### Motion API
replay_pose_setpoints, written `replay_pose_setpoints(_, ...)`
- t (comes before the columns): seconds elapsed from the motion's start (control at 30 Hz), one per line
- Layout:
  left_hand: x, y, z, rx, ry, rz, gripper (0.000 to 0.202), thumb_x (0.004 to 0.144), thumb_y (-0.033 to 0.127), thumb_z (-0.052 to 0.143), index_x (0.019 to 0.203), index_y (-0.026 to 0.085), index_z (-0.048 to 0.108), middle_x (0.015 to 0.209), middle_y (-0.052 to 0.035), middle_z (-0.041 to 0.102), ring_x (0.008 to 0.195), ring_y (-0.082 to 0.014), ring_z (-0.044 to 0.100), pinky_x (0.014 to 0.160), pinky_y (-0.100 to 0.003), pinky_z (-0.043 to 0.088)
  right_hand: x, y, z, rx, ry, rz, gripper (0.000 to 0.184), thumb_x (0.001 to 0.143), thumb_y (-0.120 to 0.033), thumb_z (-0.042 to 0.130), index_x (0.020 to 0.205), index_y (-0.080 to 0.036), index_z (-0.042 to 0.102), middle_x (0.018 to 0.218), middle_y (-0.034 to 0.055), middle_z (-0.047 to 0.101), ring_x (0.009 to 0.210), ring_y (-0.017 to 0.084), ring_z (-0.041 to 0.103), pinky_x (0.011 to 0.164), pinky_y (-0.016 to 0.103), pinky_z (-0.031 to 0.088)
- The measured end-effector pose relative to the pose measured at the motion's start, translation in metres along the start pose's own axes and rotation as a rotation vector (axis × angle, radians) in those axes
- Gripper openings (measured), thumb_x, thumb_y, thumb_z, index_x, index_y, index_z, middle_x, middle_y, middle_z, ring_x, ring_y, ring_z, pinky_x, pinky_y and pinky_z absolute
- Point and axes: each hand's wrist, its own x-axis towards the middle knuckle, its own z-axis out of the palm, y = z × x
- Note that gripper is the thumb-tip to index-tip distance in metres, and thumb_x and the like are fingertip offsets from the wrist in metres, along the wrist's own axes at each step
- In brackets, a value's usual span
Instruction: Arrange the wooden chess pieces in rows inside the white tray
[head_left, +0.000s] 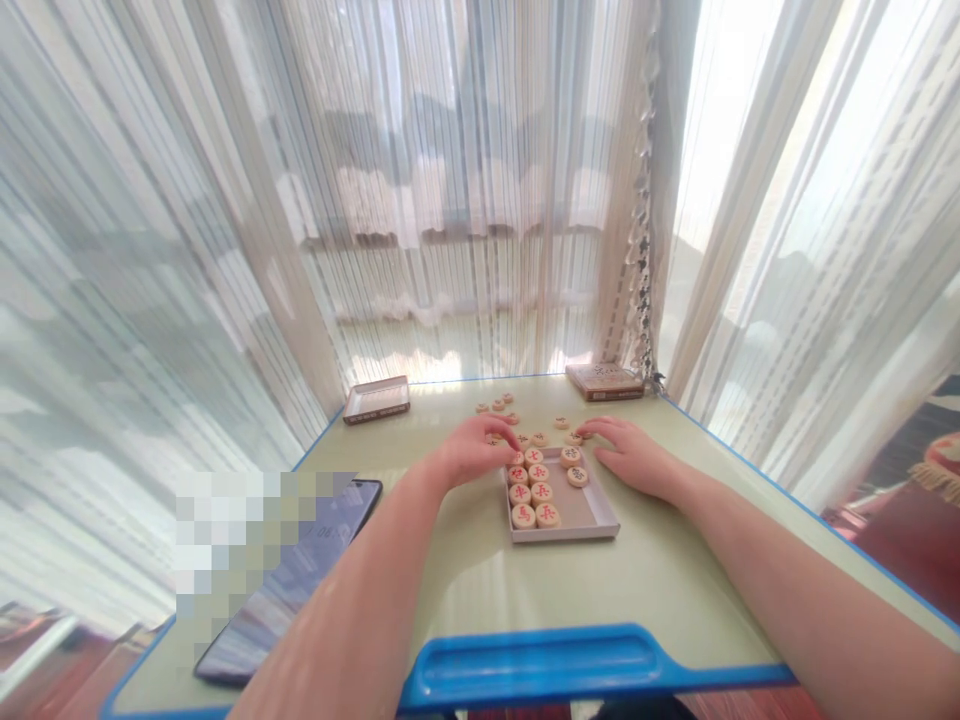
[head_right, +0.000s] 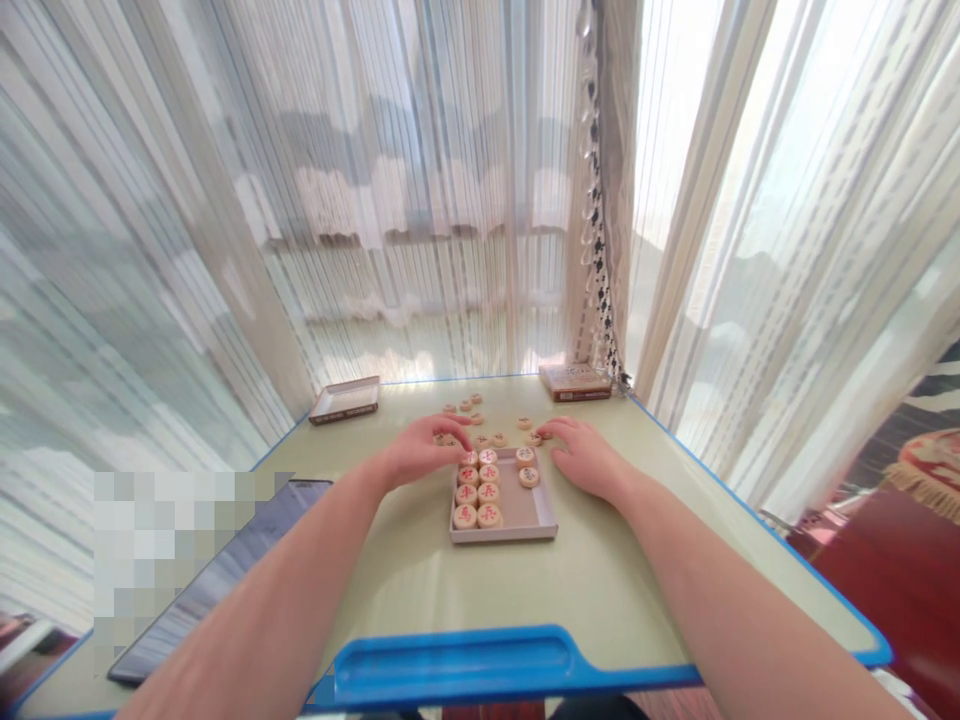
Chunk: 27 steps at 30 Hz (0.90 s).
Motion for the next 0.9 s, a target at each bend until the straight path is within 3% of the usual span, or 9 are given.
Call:
replay_pose_setpoints(0.13,0.007,-0.020,0.006,0.202,0.306,-0.076,0.023,0.077,0.028,0.045,0.087,0.021,0.065,0.120,-0.0037,0.054,0.116,-0.0241,0.044,0.100,-0.037,0.034,0.001,0.003,0.002,0.000,0.006,0.010,0.039,0.075,-0.017,0.043,0.111,-0.023,0.057,0.123,0.0037,0.052,0.117,0.023,0.042,0.102,0.039,0.028)
replay_pose_setpoints(0.2,0.009,-0.030,0.009,0.325,0.394,-0.099,0.030,0.080,0.033,0.042,0.099,0.019,0.062,0.120,-0.0066,0.054,0.118,-0.0240,0.042,0.102,-0.037,0.031,0.001,0.003,0.002,0.002,0.011,0.001,0.040,0.074,-0.017,0.044,0.111,-0.022,0.057,0.122,0.0039,0.053,0.116,0.023,0.043,0.102,0.039,0.029)
replay_pose_setpoints(0.33,0.011,-0.039,0.011,0.367,0.323,-0.110,0.042,0.084,0.038,0.035,0.115,0.016,0.053,0.118,-0.0092,0.056,0.115,-0.0220,0.044,0.102,-0.034,0.030,0.001,0.002,0.001,0.001,0.019,-0.030,0.039,0.075,-0.016,0.042,0.110,-0.022,0.058,0.120,0.0046,0.054,0.114,0.022,0.045,0.101,0.038,0.029)
replay_pose_setpoints(0.53,0.011,-0.038,0.012,0.343,0.172,-0.173,0.052,0.083,0.035,0.032,0.130,0.014,0.039,0.132,-0.0086,0.044,0.124,-0.0240,0.035,0.102,-0.036,0.026,0.001,0.000,0.000,-0.008,0.012,-0.006,0.038,0.075,-0.017,0.043,0.109,-0.023,0.059,0.121,0.0040,0.054,0.115,0.022,0.044,0.102,0.038,0.029)
replay_pose_setpoints(0.9,0.008,-0.034,0.008,0.375,0.097,-0.177,0.050,0.076,0.034,0.042,0.123,0.017,0.046,0.131,-0.0094,0.045,0.120,-0.0251,0.040,0.100,-0.035,0.031,0.001,0.002,0.001,0.027,0.071,-0.037,0.037,0.072,-0.014,0.045,0.104,-0.021,0.062,0.112,0.0046,0.060,0.107,0.022,0.051,0.099,0.038,0.034)
